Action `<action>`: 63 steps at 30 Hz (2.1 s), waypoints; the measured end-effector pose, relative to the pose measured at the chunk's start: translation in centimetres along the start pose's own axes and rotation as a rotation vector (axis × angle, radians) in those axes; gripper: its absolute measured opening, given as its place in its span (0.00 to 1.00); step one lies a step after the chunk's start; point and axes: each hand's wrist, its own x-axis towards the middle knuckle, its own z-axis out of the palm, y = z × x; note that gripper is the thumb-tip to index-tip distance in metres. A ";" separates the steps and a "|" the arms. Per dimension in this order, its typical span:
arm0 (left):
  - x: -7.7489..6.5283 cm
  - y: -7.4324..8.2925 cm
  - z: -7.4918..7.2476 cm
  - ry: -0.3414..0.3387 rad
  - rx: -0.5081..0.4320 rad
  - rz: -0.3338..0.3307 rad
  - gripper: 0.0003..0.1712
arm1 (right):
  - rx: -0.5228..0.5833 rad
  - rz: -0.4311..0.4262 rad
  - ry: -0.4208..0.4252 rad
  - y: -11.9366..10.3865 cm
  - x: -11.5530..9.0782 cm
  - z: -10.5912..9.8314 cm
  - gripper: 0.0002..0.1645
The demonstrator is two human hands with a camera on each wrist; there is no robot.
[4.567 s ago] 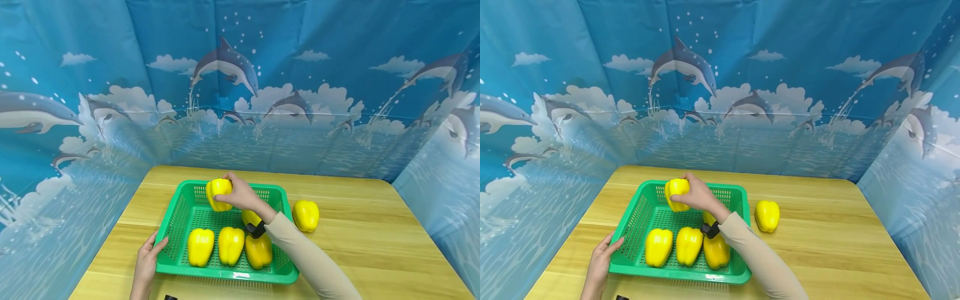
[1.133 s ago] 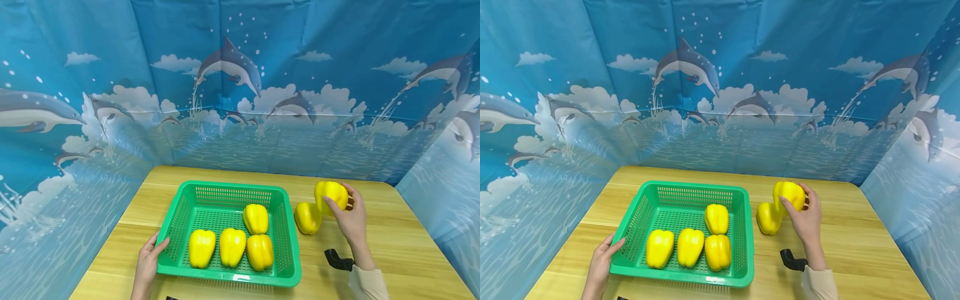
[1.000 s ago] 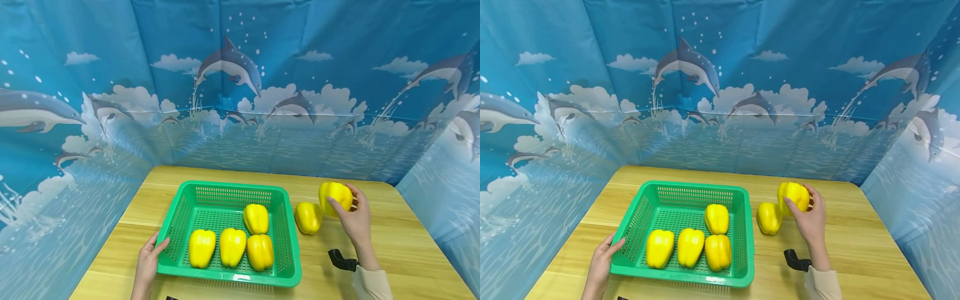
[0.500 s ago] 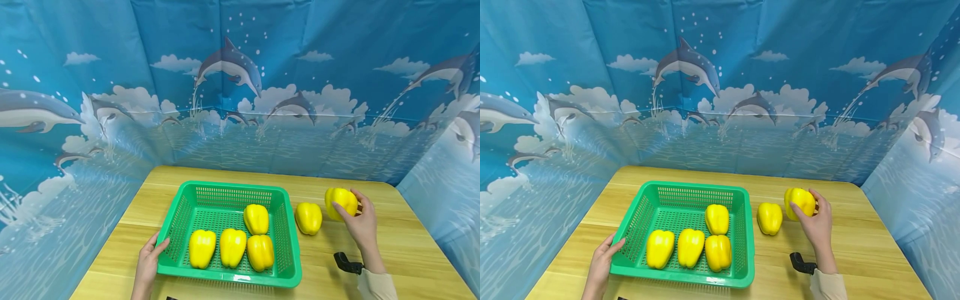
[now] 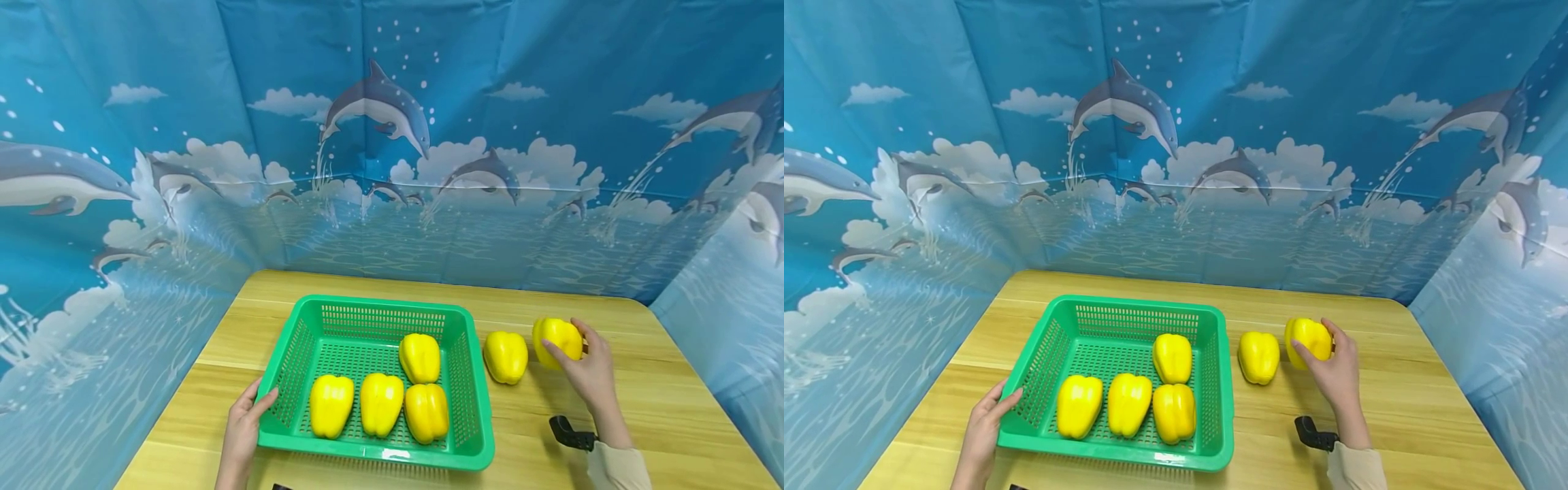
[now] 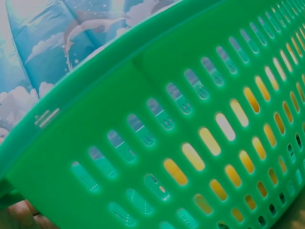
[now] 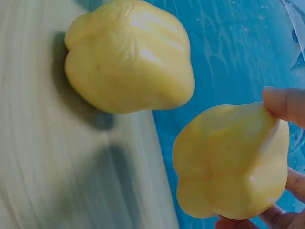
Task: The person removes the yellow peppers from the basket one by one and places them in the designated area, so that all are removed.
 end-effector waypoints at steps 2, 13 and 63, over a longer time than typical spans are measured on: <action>0.0 0.0 0.0 -0.007 -0.007 0.002 0.29 | -0.016 0.010 -0.032 0.3 0.0 0.0 0.47; 0.1 0.0 0.0 0.001 -0.011 0.003 0.29 | -0.080 0.029 -0.111 1.4 -0.2 0.7 0.48; 0.0 0.2 0.0 -0.008 0.010 -0.006 0.28 | -0.118 0.177 -0.321 2.4 0.1 1.1 0.60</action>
